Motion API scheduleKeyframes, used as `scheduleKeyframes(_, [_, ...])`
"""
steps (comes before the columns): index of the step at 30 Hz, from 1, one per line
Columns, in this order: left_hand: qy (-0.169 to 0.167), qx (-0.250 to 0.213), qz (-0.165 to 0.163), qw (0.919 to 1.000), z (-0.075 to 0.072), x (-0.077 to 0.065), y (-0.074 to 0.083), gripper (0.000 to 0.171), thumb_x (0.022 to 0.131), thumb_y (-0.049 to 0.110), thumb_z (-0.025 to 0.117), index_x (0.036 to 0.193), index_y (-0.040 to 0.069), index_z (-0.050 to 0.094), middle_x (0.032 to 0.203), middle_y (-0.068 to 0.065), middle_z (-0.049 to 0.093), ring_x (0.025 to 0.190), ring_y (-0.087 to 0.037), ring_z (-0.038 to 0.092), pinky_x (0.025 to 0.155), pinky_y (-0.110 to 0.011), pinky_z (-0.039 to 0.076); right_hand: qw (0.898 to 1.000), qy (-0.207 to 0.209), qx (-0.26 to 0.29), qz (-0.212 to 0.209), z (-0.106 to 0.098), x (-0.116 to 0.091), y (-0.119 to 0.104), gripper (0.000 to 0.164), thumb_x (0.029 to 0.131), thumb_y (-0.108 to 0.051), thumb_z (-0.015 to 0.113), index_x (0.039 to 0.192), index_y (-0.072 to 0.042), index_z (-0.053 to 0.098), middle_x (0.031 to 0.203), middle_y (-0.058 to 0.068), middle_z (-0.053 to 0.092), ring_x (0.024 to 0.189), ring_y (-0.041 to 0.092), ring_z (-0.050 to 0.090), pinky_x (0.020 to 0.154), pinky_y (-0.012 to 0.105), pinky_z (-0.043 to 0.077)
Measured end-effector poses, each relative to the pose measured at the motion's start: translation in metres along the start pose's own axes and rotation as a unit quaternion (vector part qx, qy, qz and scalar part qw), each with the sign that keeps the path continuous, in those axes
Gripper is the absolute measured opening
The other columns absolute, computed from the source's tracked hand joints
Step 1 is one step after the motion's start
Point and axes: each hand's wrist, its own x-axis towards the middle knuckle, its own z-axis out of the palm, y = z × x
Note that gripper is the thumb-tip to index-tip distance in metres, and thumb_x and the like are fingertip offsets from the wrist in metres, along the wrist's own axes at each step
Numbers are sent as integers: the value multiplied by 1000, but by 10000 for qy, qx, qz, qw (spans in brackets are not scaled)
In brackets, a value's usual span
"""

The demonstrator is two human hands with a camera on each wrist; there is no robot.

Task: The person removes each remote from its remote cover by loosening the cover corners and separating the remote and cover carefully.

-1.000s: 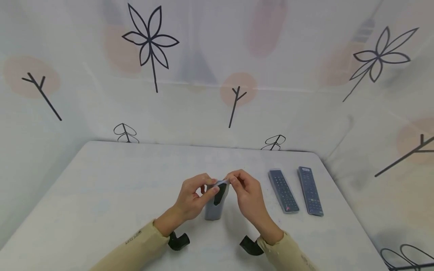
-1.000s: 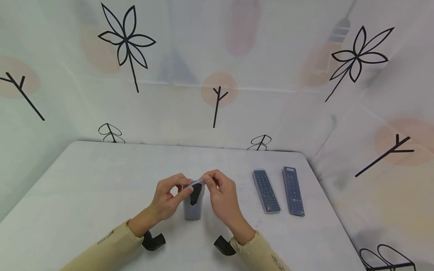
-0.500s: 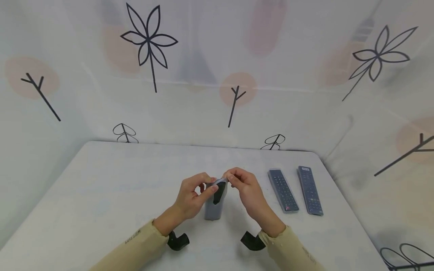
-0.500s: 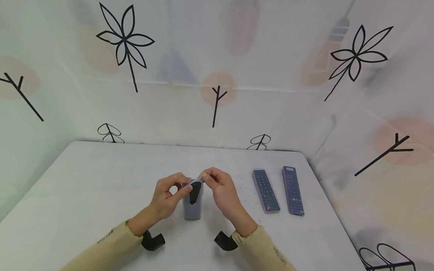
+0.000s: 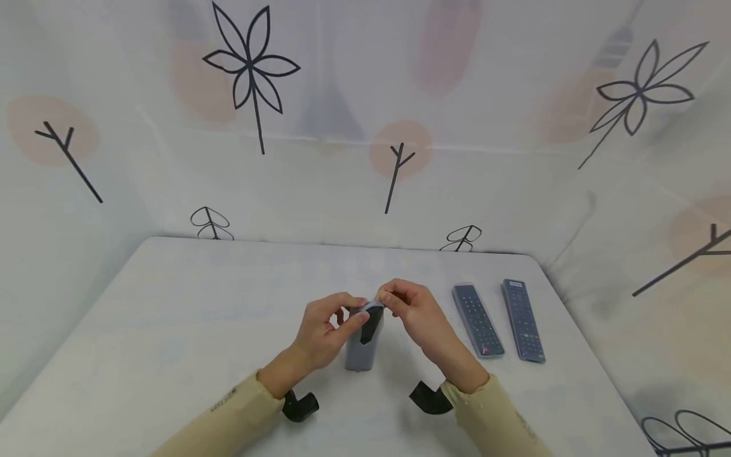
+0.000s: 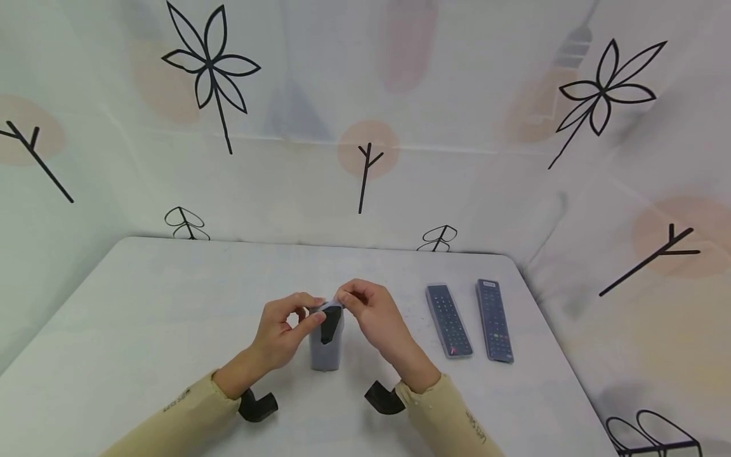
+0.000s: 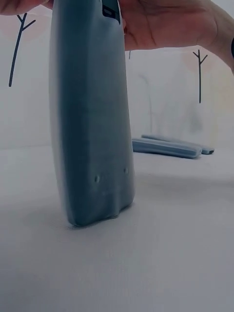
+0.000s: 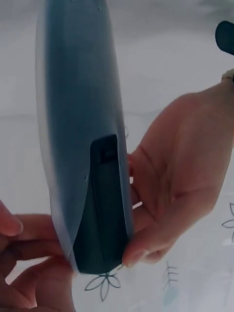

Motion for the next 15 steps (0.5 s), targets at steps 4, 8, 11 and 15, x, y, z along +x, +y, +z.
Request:
scheduleKeyframes(4, [-220, -4, 92, 9997, -2, -1, 3, 23, 82, -5, 74, 103, 4, 69, 97, -10, 74, 76, -15, 64, 56, -25, 49, 9993, -291, -144, 198, 0, 2, 1, 15, 101, -13, 58, 100, -3, 70, 93, 3, 64, 88, 22, 53, 81, 37, 43])
scheduleKeyframes(8, [-397, -104, 201, 9990, -3, -3, 5, 27, 83, -4, 75, 108, 3, 68, 100, -11, 73, 78, -16, 64, 58, -25, 49, 9990, -372, -83, 234, 3, 0, 7, 16, 102, -14, 58, 103, -4, 70, 98, 4, 67, 90, 21, 57, 82, 38, 45])
scheduleKeyframes(11, [-319, -36, 184, 9993, -4, -3, 6, 28, 83, -3, 75, 109, 3, 69, 101, -11, 74, 78, -15, 65, 57, -25, 50, 9998, -144, 138, -9, 4, -1, 11, 18, 102, -16, 57, 107, -3, 69, 98, 6, 66, 91, 22, 58, 82, 38, 47])
scheduleKeyframes(15, [-265, 80, 139, 9995, -6, -4, 6, 24, 86, 1, 75, 109, 4, 70, 103, -10, 74, 77, -14, 66, 58, -26, 51, 9971, 130, 367, -658, 3, -5, 15, 17, 102, -15, 57, 107, -3, 69, 94, 10, 64, 86, 26, 57, 78, 36, 49])
